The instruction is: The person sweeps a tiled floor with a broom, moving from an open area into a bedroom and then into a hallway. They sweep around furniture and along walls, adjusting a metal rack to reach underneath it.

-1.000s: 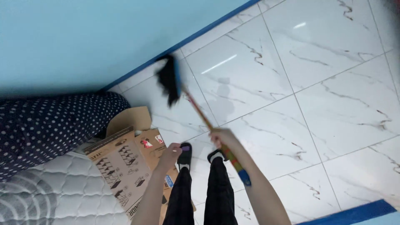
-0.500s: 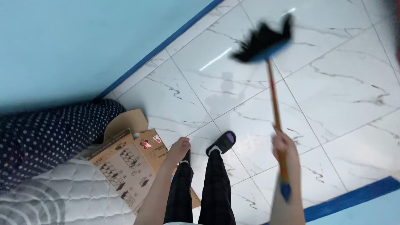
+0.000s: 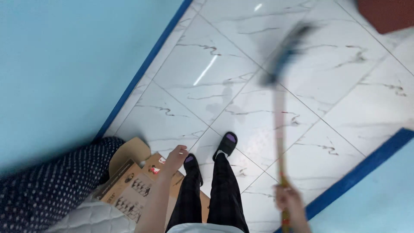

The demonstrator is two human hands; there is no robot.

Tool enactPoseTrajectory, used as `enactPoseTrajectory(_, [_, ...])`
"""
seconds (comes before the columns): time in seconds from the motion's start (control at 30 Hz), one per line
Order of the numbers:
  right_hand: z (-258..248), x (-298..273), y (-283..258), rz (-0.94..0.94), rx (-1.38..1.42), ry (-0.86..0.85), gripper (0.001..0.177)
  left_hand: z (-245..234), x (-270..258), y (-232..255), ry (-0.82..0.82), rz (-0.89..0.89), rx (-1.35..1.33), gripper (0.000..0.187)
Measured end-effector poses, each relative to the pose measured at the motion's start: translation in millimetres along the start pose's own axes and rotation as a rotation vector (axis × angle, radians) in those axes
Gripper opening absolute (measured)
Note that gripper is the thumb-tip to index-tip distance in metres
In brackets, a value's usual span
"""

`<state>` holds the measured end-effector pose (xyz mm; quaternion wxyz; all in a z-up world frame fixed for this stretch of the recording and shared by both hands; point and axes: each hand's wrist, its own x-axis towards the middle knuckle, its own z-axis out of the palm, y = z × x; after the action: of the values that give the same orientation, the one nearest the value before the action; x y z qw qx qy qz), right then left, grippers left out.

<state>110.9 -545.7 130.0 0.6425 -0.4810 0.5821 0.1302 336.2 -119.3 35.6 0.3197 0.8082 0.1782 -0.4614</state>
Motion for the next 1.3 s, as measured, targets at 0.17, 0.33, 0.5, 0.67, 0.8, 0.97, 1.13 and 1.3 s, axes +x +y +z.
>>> enactPoseTrajectory(0.17, [96, -36, -1, 0.370, 0.169, -0.577, 0.030, 2, 15, 19, 0.048, 0.183, -0.067, 0.032])
enactPoseTrajectory(0.33, [145, -41, -49, 0.334, -0.240, -0.736, 0.025, 9, 1, 78, 0.034, 0.090, 0.073, 0.028])
enactPoseTrajectory(0.5, [1, 63, 55, 0.239, -0.057, -0.489, 0.059, 31, 9, 99, -0.029, 0.142, 0.152, 0.036])
enactPoseTrajectory(0.67, [-146, 73, -55, 0.050, -0.218, -0.011, 0.031, 49, 18, 117, -0.103, 0.120, 0.197, 0.037])
enactPoseTrajectory(0.8, [-153, 133, -74, -0.057, -0.281, 0.246, 0.058, 57, 18, 137, -0.110, 0.214, 0.274, 0.043])
enactPoseTrajectory(0.97, [-85, 32, -152, -0.060, -0.337, 0.123, 0.053, 36, 35, 149, -0.102, 0.167, 0.284, 0.042])
enactPoseTrajectory(1.13, [-1, 22, -87, 0.245, -0.086, -0.256, 0.016, -14, 76, 160, -0.030, 0.163, 0.189, 0.045])
enactPoseTrajectory(1.3, [168, 13, -119, 0.466, 0.110, -0.650, 0.041, -78, 127, 188, 0.036, 0.165, 0.146, 0.042])
